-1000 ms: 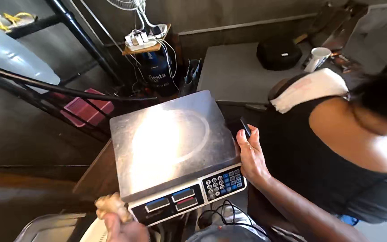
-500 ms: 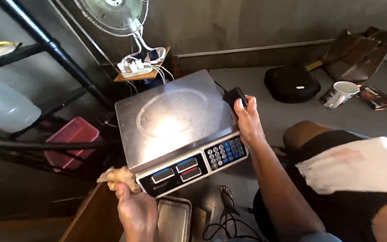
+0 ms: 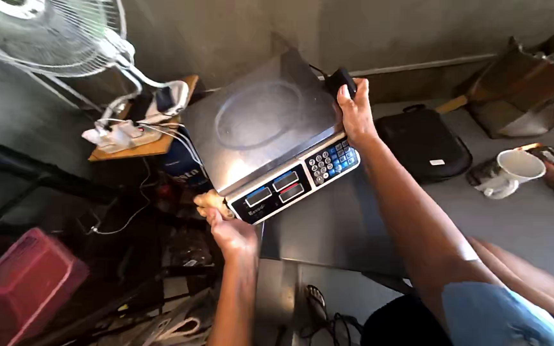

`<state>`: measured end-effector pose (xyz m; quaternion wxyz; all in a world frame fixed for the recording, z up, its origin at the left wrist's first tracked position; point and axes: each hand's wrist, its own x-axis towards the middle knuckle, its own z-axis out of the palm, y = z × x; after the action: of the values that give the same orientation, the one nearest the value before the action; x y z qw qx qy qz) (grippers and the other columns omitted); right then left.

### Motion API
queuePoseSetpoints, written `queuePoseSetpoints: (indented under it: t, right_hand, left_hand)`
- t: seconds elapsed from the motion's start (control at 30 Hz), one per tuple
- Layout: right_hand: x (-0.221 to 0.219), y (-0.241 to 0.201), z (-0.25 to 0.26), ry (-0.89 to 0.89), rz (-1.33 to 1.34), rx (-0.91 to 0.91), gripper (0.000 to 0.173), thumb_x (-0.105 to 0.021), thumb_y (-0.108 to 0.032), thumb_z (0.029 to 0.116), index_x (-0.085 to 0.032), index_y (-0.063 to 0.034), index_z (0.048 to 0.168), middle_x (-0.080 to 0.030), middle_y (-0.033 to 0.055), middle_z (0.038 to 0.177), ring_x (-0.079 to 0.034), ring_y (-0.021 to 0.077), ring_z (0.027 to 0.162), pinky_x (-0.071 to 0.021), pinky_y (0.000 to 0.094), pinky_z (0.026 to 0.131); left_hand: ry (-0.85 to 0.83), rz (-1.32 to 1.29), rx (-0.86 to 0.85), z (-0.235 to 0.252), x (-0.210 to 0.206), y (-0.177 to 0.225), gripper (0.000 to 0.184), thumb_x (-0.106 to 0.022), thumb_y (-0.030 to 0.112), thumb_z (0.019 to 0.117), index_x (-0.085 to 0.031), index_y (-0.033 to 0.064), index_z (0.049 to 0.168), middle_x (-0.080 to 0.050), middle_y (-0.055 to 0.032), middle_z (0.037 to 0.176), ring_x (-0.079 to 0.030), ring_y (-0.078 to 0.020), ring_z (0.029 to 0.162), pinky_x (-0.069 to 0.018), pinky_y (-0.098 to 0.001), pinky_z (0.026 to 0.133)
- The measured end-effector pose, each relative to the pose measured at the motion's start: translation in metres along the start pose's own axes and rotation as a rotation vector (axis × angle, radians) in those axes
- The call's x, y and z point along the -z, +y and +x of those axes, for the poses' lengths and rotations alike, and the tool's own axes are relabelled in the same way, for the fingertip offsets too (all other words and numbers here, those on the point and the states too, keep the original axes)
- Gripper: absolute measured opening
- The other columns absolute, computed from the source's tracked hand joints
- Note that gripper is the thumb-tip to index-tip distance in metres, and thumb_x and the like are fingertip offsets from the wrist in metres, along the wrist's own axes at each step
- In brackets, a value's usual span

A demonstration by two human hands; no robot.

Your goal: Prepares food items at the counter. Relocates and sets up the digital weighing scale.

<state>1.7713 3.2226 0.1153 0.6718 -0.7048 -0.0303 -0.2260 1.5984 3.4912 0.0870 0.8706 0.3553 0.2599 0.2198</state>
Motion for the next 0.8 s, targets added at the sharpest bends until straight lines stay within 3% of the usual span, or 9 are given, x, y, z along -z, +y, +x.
queuePoseSetpoints:
  t: [0.03, 0.13, 0.23, 0.33, 0.5, 0.6, 0.67, 0.8]
  right_hand:
    - [0.015, 0.016, -0.003, 0.012, -0.027, -0.031, 0.049, -0.049, -0.032, 0.106, -0.038, -0.0029, 0.144, -0.056, 0.0145, 0.129, -0.062, 0.0154, 0.108, -0.0554, 0.0349, 0.091]
    - [0.049, 0.061, -0.019, 0.075, -0.111, -0.141, 0.05, -0.05, -0.033, 0.1056, -0.039, -0.0032, 0.144, -0.059, 0.0132, 0.119, -0.063, 0.0134, 0.097, -0.0553, 0.0332, 0.084]
    - [0.07, 0.09, -0.036, 0.086, -0.2, -0.245, 0.055, -0.05, -0.038, 0.1052, -0.038, -0.0059, 0.148, -0.059, 0.016, 0.127, -0.062, 0.0185, 0.107, -0.0541, 0.0398, 0.092]
    - [0.08, 0.102, -0.046, 0.067, -0.247, -0.314, 0.056, -0.049, -0.047, 0.1051, -0.036, -0.0132, 0.147, -0.058, 0.0149, 0.125, -0.061, 0.0237, 0.105, -0.0519, 0.0495, 0.088]
    - [0.074, 0.127, -0.049, 0.049, -0.258, -0.265, 0.061, -0.049, -0.041, 0.1041, -0.031, -0.006, 0.151, -0.057, 0.0146, 0.124, -0.061, 0.0149, 0.105, -0.0528, 0.0381, 0.092]
    - [0.072, 0.131, -0.058, 0.022, -0.295, -0.274, 0.067, -0.047, -0.038, 0.1035, -0.025, -0.0004, 0.154, -0.045, 0.026, 0.149, -0.054, 0.0233, 0.131, -0.0468, 0.0398, 0.107]
    - [0.073, 0.137, -0.061, 0.006, -0.316, -0.27, 0.069, -0.046, -0.037, 0.1046, -0.023, 0.0024, 0.155, -0.037, 0.0289, 0.156, -0.049, 0.026, 0.138, -0.0436, 0.0392, 0.112]
    - [0.072, 0.139, -0.054, -0.006, -0.372, -0.241, 0.068, -0.045, -0.037, 0.1048, -0.022, 0.0042, 0.155, -0.042, 0.0295, 0.151, -0.055, 0.0249, 0.13, -0.0479, 0.0383, 0.106]
  left_hand:
    - [0.002, 0.019, 0.042, 0.002, 0.002, -0.02, 0.048, -0.021, 0.041, 0.1118, -0.038, 0.0156, 0.148, -0.053, -0.0107, 0.139, -0.054, -0.025, 0.128, -0.0479, -0.0547, 0.103]
    - [0.016, 0.063, 0.14, 0.005, 0.011, -0.067, 0.048, -0.024, 0.042, 0.1115, -0.038, 0.0147, 0.149, -0.052, -0.0117, 0.14, -0.054, -0.0262, 0.128, -0.0477, -0.0555, 0.103]
    - [0.054, 0.107, 0.178, 0.007, 0.014, -0.093, 0.048, -0.026, 0.041, 0.1116, -0.037, 0.0155, 0.151, -0.05, -0.0107, 0.145, -0.052, -0.0249, 0.132, -0.0459, -0.0529, 0.106]
    - [0.063, 0.102, 0.22, 0.01, 0.019, -0.11, 0.05, -0.026, 0.042, 0.1114, -0.035, 0.0155, 0.153, -0.049, -0.0119, 0.146, -0.05, -0.0251, 0.132, -0.0444, -0.0516, 0.108]
    - [0.081, 0.081, 0.214, 0.016, 0.034, -0.121, 0.051, -0.029, 0.043, 0.1108, -0.035, 0.0147, 0.153, -0.048, -0.0135, 0.147, -0.049, -0.0261, 0.132, -0.0425, -0.0502, 0.108]
    - [0.119, 0.07, 0.232, 0.012, 0.043, -0.125, 0.052, -0.03, 0.041, 0.111, -0.03, 0.0143, 0.155, -0.043, -0.0144, 0.15, -0.046, -0.0259, 0.134, -0.0406, -0.0484, 0.109]
    - [0.141, 0.053, 0.238, 0.01, 0.047, -0.127, 0.051, -0.032, 0.039, 0.1112, -0.03, 0.0132, 0.156, -0.043, -0.0142, 0.15, -0.046, -0.0257, 0.134, -0.041, -0.0474, 0.11]
    - [0.088, 0.052, 0.226, 0.01, 0.054, -0.136, 0.058, -0.035, 0.04, 0.1092, -0.023, 0.0116, 0.159, -0.034, -0.0152, 0.158, -0.039, -0.0249, 0.141, -0.0341, -0.0461, 0.116]
